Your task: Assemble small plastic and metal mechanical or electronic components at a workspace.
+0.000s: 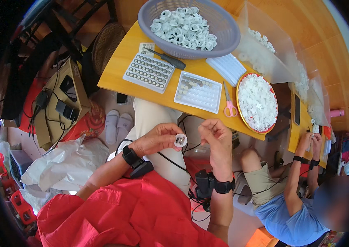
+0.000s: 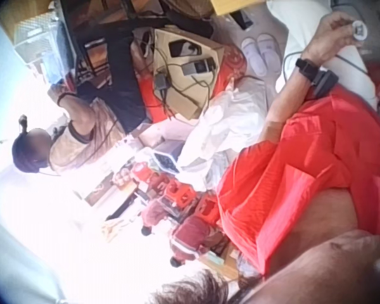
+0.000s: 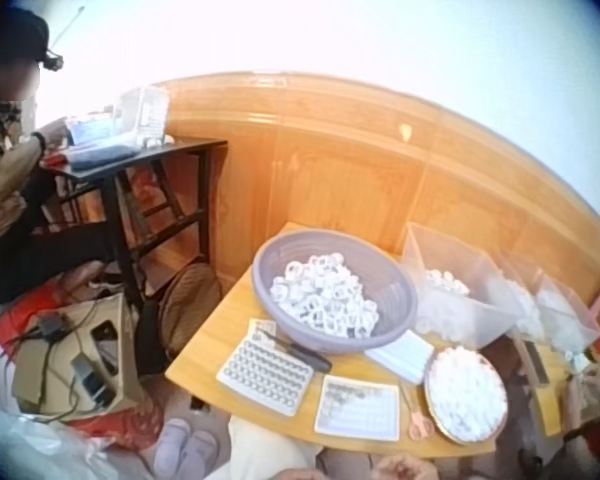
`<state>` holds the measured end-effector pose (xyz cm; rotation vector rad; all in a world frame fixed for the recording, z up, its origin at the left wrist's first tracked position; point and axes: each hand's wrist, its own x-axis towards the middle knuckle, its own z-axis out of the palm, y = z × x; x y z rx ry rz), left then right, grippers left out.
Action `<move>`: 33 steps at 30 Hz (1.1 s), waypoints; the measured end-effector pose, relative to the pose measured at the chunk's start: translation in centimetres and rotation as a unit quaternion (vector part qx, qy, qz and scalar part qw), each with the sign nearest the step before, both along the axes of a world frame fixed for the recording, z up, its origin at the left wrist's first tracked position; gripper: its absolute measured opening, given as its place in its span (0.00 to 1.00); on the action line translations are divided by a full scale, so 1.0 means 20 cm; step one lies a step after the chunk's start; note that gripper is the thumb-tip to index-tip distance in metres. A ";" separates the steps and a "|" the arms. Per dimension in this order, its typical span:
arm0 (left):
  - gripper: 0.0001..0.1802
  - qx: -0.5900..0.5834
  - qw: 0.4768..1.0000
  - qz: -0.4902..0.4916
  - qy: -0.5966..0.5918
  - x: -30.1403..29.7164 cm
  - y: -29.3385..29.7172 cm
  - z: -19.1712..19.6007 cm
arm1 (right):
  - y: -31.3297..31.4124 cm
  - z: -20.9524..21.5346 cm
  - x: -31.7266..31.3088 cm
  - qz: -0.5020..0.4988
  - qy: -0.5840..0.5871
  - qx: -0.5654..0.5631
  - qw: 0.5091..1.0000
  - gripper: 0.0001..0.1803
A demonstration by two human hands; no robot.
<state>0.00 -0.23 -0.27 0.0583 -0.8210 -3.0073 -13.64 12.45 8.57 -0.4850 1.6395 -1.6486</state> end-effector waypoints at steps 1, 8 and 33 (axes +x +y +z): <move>0.13 -0.003 1.000 0.000 -0.008 0.00 0.00 0.00 | -0.02 0.01 -0.02 -0.001 0.003 0.000 1.000 0.05; 0.13 0.014 1.000 0.000 0.002 0.01 0.00 -0.01 | -0.29 -0.02 -0.21 -0.026 0.384 0.077 0.920 0.04; 0.12 0.018 1.000 0.023 0.008 0.03 -0.01 0.00 | -0.16 0.01 0.01 0.016 0.413 0.073 0.908 0.06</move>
